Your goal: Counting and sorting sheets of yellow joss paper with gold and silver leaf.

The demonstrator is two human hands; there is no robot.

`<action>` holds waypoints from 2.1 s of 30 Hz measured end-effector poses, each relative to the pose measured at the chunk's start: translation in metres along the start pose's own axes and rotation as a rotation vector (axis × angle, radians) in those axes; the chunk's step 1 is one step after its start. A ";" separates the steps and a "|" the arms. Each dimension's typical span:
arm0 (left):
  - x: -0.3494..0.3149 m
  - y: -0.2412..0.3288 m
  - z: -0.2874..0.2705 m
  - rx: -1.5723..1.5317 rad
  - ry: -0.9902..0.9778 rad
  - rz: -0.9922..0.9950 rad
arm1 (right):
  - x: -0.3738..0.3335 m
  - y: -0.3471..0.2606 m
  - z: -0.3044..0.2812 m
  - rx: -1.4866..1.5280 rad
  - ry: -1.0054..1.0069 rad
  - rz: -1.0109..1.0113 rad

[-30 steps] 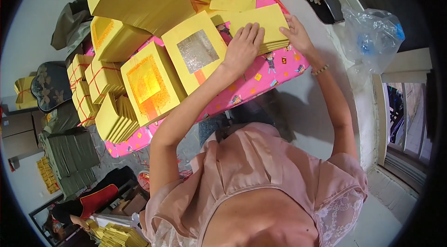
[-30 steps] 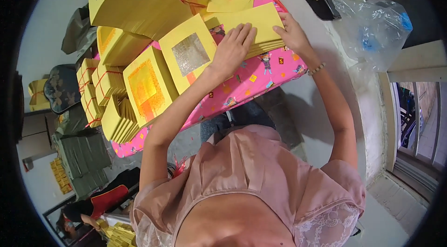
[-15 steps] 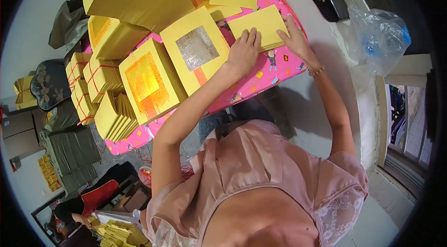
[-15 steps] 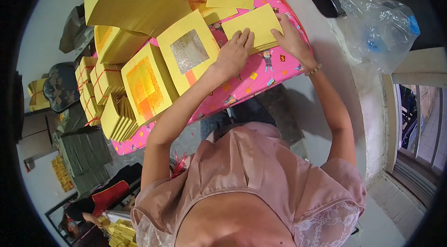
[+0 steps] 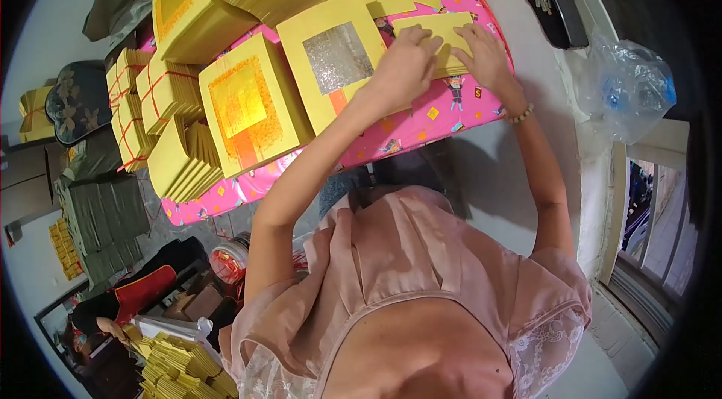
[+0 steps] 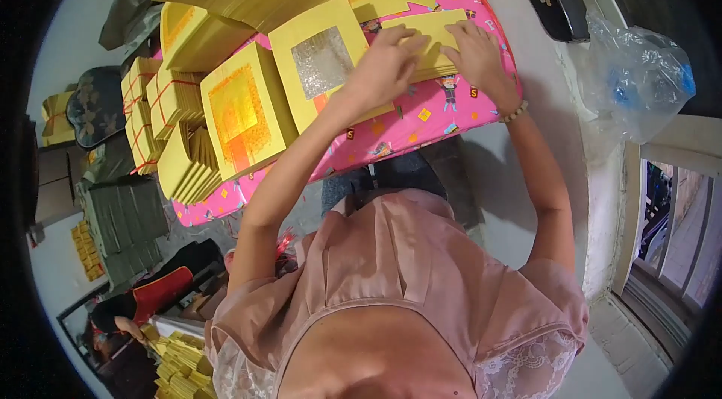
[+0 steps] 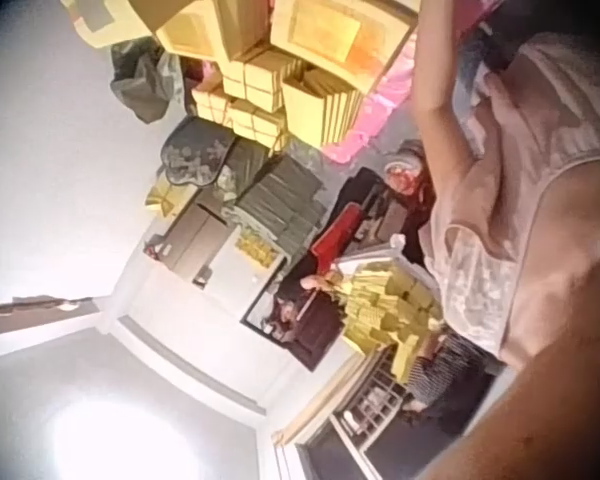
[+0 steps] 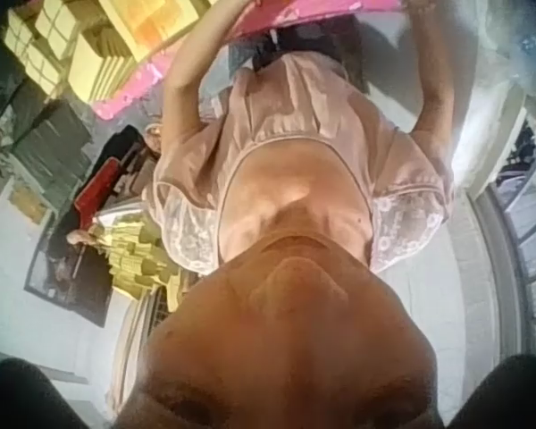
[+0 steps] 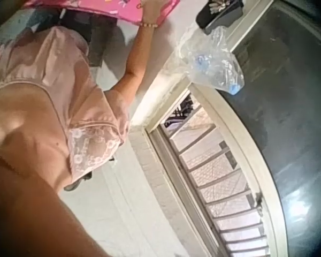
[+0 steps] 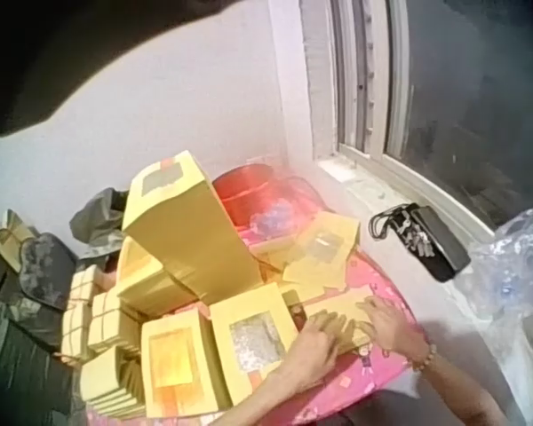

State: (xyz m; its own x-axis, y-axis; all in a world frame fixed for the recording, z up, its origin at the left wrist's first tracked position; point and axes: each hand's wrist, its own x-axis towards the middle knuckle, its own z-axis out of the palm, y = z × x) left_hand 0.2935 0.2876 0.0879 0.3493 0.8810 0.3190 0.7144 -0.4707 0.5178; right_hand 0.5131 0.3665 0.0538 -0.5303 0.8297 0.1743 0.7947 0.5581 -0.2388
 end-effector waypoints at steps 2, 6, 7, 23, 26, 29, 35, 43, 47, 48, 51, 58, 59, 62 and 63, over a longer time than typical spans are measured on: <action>-0.014 -0.003 -0.030 -0.181 0.135 -0.028 | 0.004 0.003 -0.005 -0.002 -0.019 -0.003; -0.064 -0.001 -0.084 -0.178 0.072 -0.216 | 0.014 -0.006 -0.026 0.037 0.077 -0.133; -0.079 -0.005 -0.087 -0.144 0.097 -0.214 | 0.016 -0.013 -0.032 0.074 0.149 -0.216; -0.150 -0.001 -0.082 0.058 0.099 -0.265 | -0.004 -0.128 -0.041 0.187 -0.239 -0.724; -0.152 -0.003 -0.083 0.056 0.087 -0.252 | -0.002 -0.123 -0.035 0.252 -0.146 -0.751; -0.153 -0.003 -0.087 0.044 0.082 -0.268 | 0.004 -0.120 -0.036 0.406 -0.247 -0.685; -0.159 -0.006 -0.085 -0.103 0.129 -0.337 | 0.012 -0.115 -0.033 0.597 -0.370 -0.572; -0.160 -0.004 -0.078 -0.123 0.254 -0.365 | 0.015 -0.117 -0.029 0.658 -0.375 -0.555; -0.160 -0.003 -0.077 -0.097 0.260 -0.361 | 0.016 -0.116 -0.027 0.692 -0.363 -0.563; -0.160 -0.002 -0.076 -0.106 0.264 -0.364 | 0.015 -0.116 -0.027 0.692 -0.363 -0.563; -0.162 -0.002 -0.075 -0.110 0.272 -0.368 | 0.015 -0.117 -0.029 0.675 -0.389 -0.542; -0.153 -0.003 -0.078 0.031 0.299 -0.288 | 0.007 -0.132 -0.041 0.541 -0.158 -0.652; -0.153 -0.003 -0.079 0.059 0.313 -0.288 | 0.005 -0.139 -0.044 0.458 0.032 -0.702; -0.143 -0.005 -0.089 0.055 0.235 -0.385 | 0.008 -0.131 -0.037 0.314 0.002 -0.714; -0.140 -0.006 -0.093 0.015 0.219 -0.382 | 0.013 -0.129 -0.038 0.358 -0.079 -0.665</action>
State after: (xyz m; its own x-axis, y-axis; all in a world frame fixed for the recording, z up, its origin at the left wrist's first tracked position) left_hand 0.1839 0.1623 0.1138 -0.0769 0.9603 0.2683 0.7765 -0.1111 0.6203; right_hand 0.4144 0.3049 0.1230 -0.8946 0.3076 0.3243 0.1626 0.8999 -0.4047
